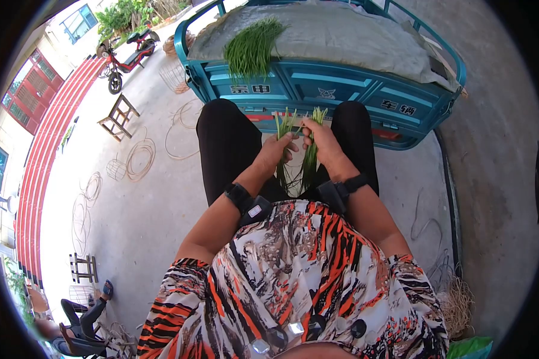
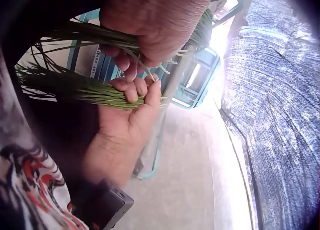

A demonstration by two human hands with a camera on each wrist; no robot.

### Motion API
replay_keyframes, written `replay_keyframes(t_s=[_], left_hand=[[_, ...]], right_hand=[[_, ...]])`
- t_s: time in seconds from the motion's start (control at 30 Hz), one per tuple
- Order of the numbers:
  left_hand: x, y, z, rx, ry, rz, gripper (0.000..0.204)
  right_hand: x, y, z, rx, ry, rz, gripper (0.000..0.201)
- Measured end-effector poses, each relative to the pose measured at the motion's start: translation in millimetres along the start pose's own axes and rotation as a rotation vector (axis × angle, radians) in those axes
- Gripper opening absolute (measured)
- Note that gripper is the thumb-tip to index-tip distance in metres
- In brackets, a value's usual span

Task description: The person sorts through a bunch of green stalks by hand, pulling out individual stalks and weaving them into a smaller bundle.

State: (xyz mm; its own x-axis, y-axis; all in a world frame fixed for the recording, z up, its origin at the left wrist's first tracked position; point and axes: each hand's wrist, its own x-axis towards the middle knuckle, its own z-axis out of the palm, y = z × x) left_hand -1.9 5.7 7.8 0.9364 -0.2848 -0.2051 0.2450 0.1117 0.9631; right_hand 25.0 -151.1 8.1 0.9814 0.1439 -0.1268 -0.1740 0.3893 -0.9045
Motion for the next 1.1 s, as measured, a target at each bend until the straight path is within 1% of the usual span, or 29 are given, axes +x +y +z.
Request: replay_keyframes(t_s=[0.03,0.13,0.23,0.33,0.43,0.53,0.6,0.73,0.83,0.93,1.03,1.1], left_hand=[[-0.2,-0.1,0.4,-0.021,0.006,-0.007,0.031],[-0.8,-1.1,0.7,-0.069,0.003,-0.007,0.031],[-0.6,-0.6,0.0,-0.071,-0.013,0.023,0.03],[-2.2,0.6,1.8,-0.068,0.001,0.024,0.03],[-2.6,0.6,2.9,-0.06,-0.018,0.016,0.031],[1.1,-3.2,1.8,0.006,-0.046,0.029,0.03],[1.3,-4.4,1.1,0.039,-0.076,0.048,0.03],[-0.3,-3.0,2.2,0.069,-0.061,0.044,0.031],[1.4,-6.1,1.7,0.062,-0.056,0.038,0.031],[2.0,-7.2,0.4,0.048,-0.055,0.026,0.031],[2.5,-7.0,-1.8,0.024,-0.028,-0.011,0.03],[2.8,-6.1,-2.1,0.009,0.007,-0.034,0.029]], right_hand=[[0.9,-0.2,-0.1,0.027,0.018,-0.022,0.023],[-2.5,-6.1,5.5,0.187,0.093,0.001,0.021],[-1.5,-1.7,-0.7,0.202,0.08,0.011,0.022],[0.4,-1.8,-4.1,0.185,0.068,0.109,0.021],[-1.7,-5.5,-3.8,0.2,-0.048,0.199,0.021],[-2.0,-4.8,-2.9,0.259,-0.076,0.238,0.02],[-1.3,-3.2,-3.6,0.224,-0.081,0.213,0.019],[0.5,1.0,-5.9,0.2,-0.05,0.156,0.019],[5.6,4.2,-7.0,0.247,0.005,0.095,0.019],[3.9,0.0,-6.2,0.218,0.113,0.004,0.019],[6.1,-2.1,-5.7,0.318,0.082,-0.051,0.018],[2.9,-5.1,-4.5,0.398,0.102,-0.044,0.018]])
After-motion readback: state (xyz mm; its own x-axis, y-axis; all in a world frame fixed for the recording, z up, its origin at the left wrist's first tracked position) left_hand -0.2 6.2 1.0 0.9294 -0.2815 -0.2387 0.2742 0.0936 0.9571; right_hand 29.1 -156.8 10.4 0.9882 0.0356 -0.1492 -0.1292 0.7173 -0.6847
